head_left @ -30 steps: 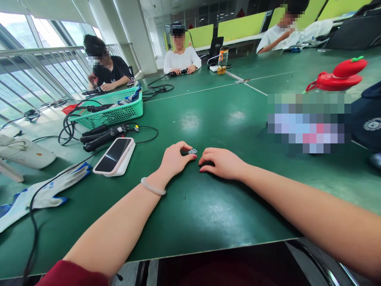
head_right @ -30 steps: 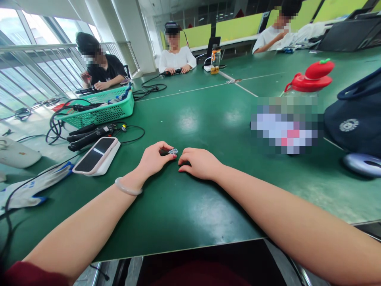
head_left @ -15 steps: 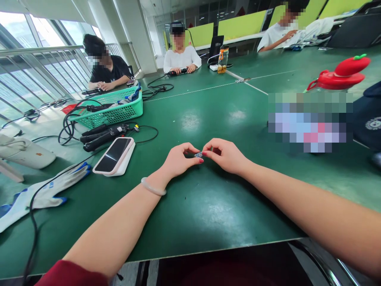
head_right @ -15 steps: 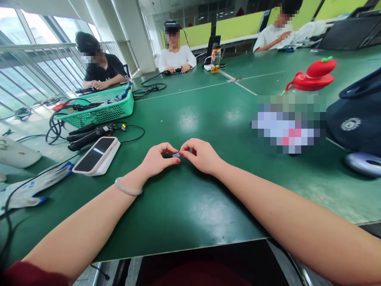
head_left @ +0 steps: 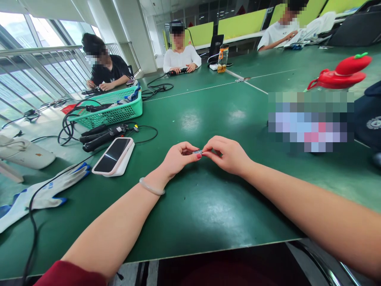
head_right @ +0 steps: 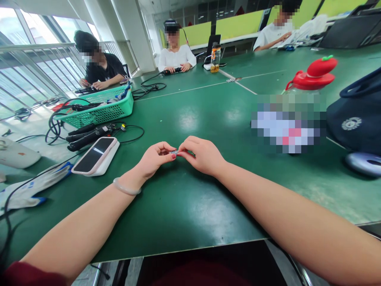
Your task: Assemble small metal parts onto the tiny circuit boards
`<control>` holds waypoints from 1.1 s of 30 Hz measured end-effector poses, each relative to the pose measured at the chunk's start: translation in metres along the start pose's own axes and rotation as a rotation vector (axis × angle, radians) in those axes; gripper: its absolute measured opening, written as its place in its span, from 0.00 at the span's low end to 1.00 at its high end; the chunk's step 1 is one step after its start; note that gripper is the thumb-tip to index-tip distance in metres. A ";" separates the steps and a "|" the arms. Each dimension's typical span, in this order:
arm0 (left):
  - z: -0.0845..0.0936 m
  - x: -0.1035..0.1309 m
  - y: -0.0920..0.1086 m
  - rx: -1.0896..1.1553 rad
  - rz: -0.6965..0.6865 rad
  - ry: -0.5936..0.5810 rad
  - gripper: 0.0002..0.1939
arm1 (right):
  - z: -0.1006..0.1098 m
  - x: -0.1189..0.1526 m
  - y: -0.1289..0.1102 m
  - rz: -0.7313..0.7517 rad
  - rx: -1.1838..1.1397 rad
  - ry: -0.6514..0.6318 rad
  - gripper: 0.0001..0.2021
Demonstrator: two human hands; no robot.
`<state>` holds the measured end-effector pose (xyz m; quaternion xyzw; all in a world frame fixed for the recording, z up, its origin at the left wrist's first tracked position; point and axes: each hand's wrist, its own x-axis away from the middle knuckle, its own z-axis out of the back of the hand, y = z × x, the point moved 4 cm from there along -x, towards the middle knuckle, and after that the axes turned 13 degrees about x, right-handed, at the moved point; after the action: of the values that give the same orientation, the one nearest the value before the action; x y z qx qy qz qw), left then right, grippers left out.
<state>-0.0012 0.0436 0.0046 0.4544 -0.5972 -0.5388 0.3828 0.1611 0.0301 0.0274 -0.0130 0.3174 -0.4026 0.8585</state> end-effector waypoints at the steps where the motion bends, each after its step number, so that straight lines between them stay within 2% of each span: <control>1: 0.000 0.000 0.001 0.021 0.005 0.005 0.18 | 0.002 0.000 -0.002 0.033 0.042 -0.001 0.10; 4: 0.001 0.000 0.002 0.021 -0.006 0.028 0.18 | 0.005 0.000 -0.001 0.072 0.108 -0.022 0.11; 7: 0.004 -0.002 0.000 -0.052 -0.025 0.043 0.18 | 0.004 -0.001 0.012 -0.009 0.116 -0.069 0.10; 12: 0.008 -0.005 -0.006 -0.263 -0.059 0.019 0.16 | -0.012 -0.001 0.038 -0.127 0.133 -0.325 0.08; 17: 0.007 -0.003 -0.004 -0.412 -0.088 0.000 0.16 | -0.019 -0.001 0.041 -0.160 0.171 -0.424 0.04; 23: 0.003 0.000 0.001 -0.536 -0.088 -0.012 0.14 | -0.017 0.000 0.034 -0.170 0.175 -0.432 0.05; 33: 0.001 0.001 0.002 -0.571 -0.068 -0.012 0.13 | -0.018 -0.001 0.034 -0.186 0.174 -0.428 0.07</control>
<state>-0.0030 0.0428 0.0067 0.3450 -0.4077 -0.7004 0.4734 0.1732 0.0582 0.0041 -0.0529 0.0900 -0.4936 0.8634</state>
